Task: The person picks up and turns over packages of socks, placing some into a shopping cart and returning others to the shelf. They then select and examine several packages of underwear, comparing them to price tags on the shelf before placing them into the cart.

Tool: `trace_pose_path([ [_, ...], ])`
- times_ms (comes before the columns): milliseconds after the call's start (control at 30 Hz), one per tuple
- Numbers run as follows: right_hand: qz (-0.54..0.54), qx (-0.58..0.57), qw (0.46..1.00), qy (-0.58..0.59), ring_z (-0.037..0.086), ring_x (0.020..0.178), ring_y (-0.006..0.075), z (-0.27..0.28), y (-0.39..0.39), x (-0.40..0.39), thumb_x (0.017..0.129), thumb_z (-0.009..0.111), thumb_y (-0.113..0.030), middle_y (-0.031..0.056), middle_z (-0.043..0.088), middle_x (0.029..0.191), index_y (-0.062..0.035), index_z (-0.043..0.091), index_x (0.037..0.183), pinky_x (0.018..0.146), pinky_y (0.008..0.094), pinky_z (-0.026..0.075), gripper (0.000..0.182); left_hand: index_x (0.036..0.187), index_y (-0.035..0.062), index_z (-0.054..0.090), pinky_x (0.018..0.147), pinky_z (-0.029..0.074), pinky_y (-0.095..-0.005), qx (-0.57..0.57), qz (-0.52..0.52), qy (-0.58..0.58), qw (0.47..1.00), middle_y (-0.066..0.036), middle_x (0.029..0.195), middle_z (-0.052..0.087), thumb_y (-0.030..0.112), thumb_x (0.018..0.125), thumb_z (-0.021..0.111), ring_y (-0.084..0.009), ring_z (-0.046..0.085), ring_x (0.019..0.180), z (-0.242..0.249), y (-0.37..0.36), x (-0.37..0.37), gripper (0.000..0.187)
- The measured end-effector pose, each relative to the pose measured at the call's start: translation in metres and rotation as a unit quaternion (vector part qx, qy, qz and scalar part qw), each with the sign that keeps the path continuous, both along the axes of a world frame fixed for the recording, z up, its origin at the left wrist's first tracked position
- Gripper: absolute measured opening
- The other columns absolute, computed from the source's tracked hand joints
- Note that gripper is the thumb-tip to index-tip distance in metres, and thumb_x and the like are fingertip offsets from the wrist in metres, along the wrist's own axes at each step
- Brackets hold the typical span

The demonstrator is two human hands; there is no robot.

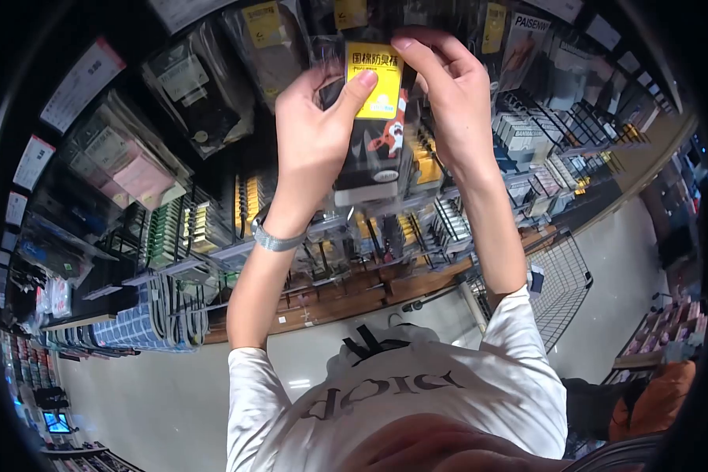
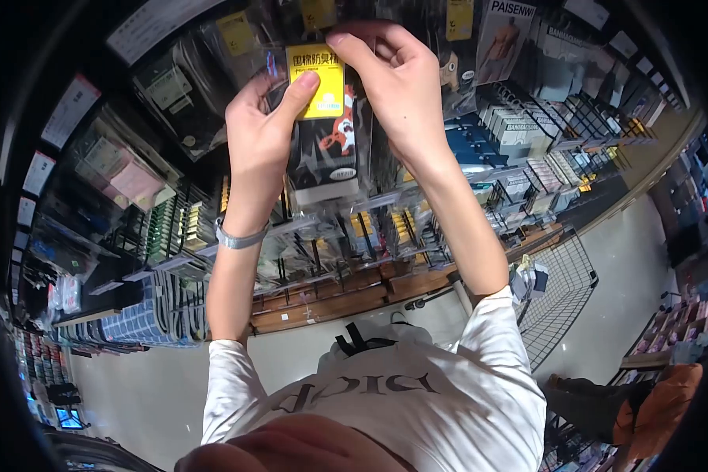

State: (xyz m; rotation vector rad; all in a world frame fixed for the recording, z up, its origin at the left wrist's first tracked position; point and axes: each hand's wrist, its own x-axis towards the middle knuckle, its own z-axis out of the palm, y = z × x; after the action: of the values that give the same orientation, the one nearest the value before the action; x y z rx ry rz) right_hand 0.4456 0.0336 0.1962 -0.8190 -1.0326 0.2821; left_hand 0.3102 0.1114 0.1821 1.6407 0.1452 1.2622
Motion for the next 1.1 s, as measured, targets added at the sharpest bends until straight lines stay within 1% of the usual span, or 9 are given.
trace_pose_path([
  [133,-0.018,0.068,0.998,-0.001,0.068,0.092,0.0103,-0.002,0.022,0.030,0.090,0.074,-0.008,0.0074,0.074,0.101,0.0036,0.069,0.109,0.081,0.0249,0.053,0.022,0.106,-0.0058,0.070,0.074,0.052,-0.0260,0.073,0.080,0.013,0.994,-0.009,0.091,0.075,0.017,0.092,0.076,-0.0092,0.065,0.081,0.014,0.016,0.046,0.028],
  [400,-0.058,0.118,0.991,0.009,0.051,0.067,0.0055,0.019,0.056,0.052,0.088,0.078,-0.009,-0.0011,0.063,0.072,0.0038,0.069,0.093,0.062,0.0255,0.044,0.016,0.095,-0.0026,0.069,0.065,0.045,-0.0232,0.095,0.121,-0.058,0.986,-0.002,0.081,0.070,0.014,0.094,0.075,-0.0039,0.055,0.074,0.027,0.039,0.086,0.018],
  [433,-0.051,0.101,0.994,-0.007,0.066,0.092,0.0150,0.022,0.056,0.051,0.088,0.075,-0.007,0.0121,0.072,0.099,0.0025,0.068,0.111,0.077,0.0306,0.050,0.025,0.096,-0.0023,0.069,0.065,0.045,-0.0226,0.092,0.118,-0.075,0.986,-0.001,0.080,0.070,0.014,0.095,0.074,-0.0034,0.055,0.074,0.028,0.040,0.088,0.018],
  [633,-0.016,0.068,0.997,-0.019,0.066,0.098,0.0165,0.037,0.055,0.053,0.093,0.070,0.000,0.0125,0.071,0.104,0.0063,0.060,0.118,0.084,0.0298,0.052,0.028,0.097,-0.0021,0.069,0.066,0.044,-0.0209,0.106,0.139,-0.116,0.978,0.000,0.080,0.068,0.015,0.096,0.073,-0.0022,0.054,0.074,0.028,0.045,0.092,0.017],
  [767,0.057,0.228,0.970,-0.055,0.064,0.097,0.0144,0.040,0.059,0.057,0.092,0.072,-0.002,0.0100,0.071,0.104,0.0037,0.062,0.120,0.085,0.0293,0.051,0.030,0.097,-0.0026,0.070,0.063,0.044,-0.0216,0.131,0.166,-0.095,0.973,0.000,0.076,0.068,0.015,0.095,0.074,-0.0025,0.054,0.070,0.028,0.045,0.090,0.018],
  [900,-0.062,0.036,0.974,-0.213,0.068,0.088,0.0155,0.053,0.051,0.075,0.093,0.071,-0.007,0.0092,0.073,0.091,0.0021,0.070,0.109,0.076,0.0302,0.053,0.019,0.099,-0.0032,0.072,0.060,0.044,-0.0217,0.150,0.220,-0.057,0.962,-0.001,0.075,0.070,0.016,0.094,0.076,-0.0029,0.056,0.067,0.028,0.042,0.082,0.020],
  [1000,-0.096,0.068,0.961,-0.249,0.071,0.084,0.0180,0.063,0.041,0.075,0.092,0.072,-0.008,0.0137,0.075,0.092,0.0025,0.071,0.108,0.073,0.0316,0.054,0.020,0.100,0.0006,0.069,0.069,0.043,-0.0210,0.128,0.175,-0.009,0.976,0.001,0.087,0.067,0.017,0.094,0.076,-0.0031,0.053,0.077,0.032,0.034,0.072,0.019],
  [1033,-0.149,-0.049,0.959,-0.235,0.073,0.090,0.0225,0.073,0.035,0.070,0.091,0.071,-0.007,0.0173,0.076,0.101,0.0012,0.072,0.110,0.077,0.0328,0.055,0.021,0.102,-0.0038,0.072,0.062,0.046,-0.0239,0.122,0.182,-0.005,0.976,-0.006,0.080,0.074,0.016,0.092,0.078,-0.0056,0.061,0.069,0.028,0.039,0.070,0.023],
  [1100,-0.129,0.012,0.960,-0.247,0.073,0.094,0.0256,0.071,0.031,0.070,0.091,0.070,-0.008,0.0185,0.076,0.103,0.0001,0.073,0.110,0.080,0.0341,0.055,0.021,0.104,-0.0006,0.071,0.071,0.046,-0.0228,0.119,0.153,-0.024,0.981,-0.003,0.088,0.071,0.018,0.093,0.077,-0.0048,0.059,0.078,0.024,0.037,0.073,0.022],
])
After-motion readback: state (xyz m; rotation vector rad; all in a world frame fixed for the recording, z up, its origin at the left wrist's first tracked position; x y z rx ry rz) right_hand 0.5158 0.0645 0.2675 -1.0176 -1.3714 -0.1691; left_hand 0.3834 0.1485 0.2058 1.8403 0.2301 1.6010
